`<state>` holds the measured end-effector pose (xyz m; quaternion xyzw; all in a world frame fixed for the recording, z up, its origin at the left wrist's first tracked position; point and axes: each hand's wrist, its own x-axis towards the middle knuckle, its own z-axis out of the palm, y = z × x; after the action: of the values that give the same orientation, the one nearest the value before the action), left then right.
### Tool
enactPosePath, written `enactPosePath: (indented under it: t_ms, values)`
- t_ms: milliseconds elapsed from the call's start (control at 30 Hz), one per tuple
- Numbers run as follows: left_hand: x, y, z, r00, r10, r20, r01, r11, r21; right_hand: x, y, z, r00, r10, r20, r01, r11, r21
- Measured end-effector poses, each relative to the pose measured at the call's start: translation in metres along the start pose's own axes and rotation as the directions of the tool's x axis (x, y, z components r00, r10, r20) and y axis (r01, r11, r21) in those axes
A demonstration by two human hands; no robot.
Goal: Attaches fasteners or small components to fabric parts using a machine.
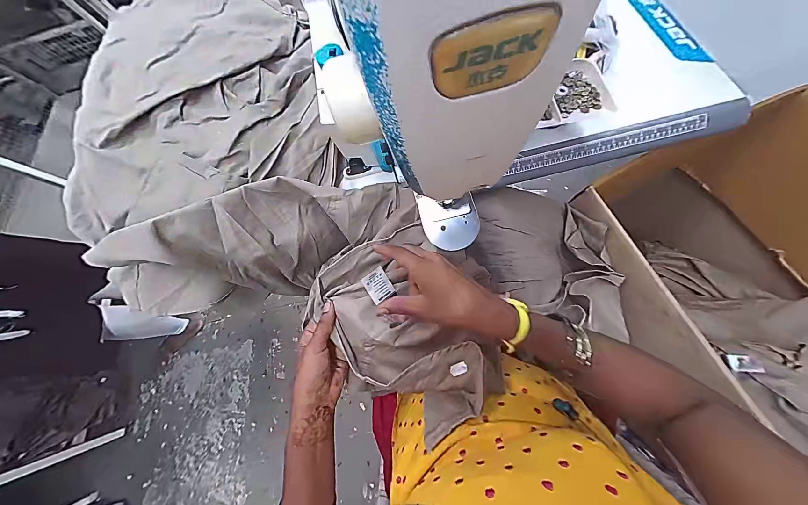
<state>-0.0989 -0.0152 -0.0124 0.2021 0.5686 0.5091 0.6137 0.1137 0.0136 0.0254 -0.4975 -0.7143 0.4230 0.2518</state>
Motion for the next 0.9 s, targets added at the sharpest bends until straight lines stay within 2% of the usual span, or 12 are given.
enactPosePath:
  t_ms: [67,133,200,267,300,367,433,500,600,667,767,900]
  values:
    - [-0.001,0.001,-0.002,0.999,0.028,-0.018,-0.027,0.998,0.054,0.017,0.000,0.004,1.000,-0.011,0.005,0.010,0.994,0.111]
    - [-0.005,-0.001,-0.007,0.977,0.213,-0.008,-0.201,0.934,0.297,0.017,0.000,0.012,0.984,-0.126,-0.123,0.134,0.989,0.057]
    - [-0.009,-0.003,-0.008,0.853,0.493,0.172,-0.486,0.629,0.607,0.008,-0.002,0.016,0.919,-0.321,-0.230,0.294,0.945,-0.145]
    - [-0.013,-0.003,0.008,0.654,0.635,0.411,-0.716,0.344,0.608,-0.003,-0.014,0.014,0.822,-0.498,-0.275,0.423,0.858,-0.291]
    - [-0.016,-0.005,0.021,0.603,0.632,0.486,-0.777,0.328,0.537,-0.010,-0.022,0.009,0.767,-0.568,-0.297,0.482,0.816,-0.319]
    - [-0.014,-0.008,0.043,0.562,0.601,0.569,-0.827,0.434,0.358,-0.024,-0.033,-0.006,0.681,-0.617,-0.395,0.534,0.787,-0.309]
    - [-0.002,0.004,0.059,0.524,0.485,0.700,-0.806,0.549,0.223,-0.034,-0.026,-0.026,0.687,-0.473,-0.552,0.452,0.873,-0.186]
    - [0.006,0.017,0.076,0.546,0.363,0.755,-0.739,0.633,0.230,-0.037,-0.003,-0.042,0.717,-0.232,-0.658,0.294,0.956,-0.017]
    - [0.018,0.024,0.107,0.655,0.252,0.712,-0.608,0.735,0.299,-0.033,0.025,-0.056,0.721,-0.001,-0.693,0.126,0.983,0.130]
    - [0.024,0.028,0.123,0.724,0.246,0.645,-0.565,0.747,0.350,-0.027,0.032,-0.060,0.739,0.062,-0.671,0.072,0.983,0.170]
    - [0.032,0.036,0.132,0.769,0.275,0.578,-0.565,0.716,0.411,-0.018,0.033,-0.074,0.833,0.168,-0.528,0.013,0.947,0.322]
    - [0.035,0.040,0.133,0.794,0.276,0.541,-0.554,0.695,0.459,-0.018,0.033,-0.089,0.823,0.239,-0.515,0.040,0.881,0.472]
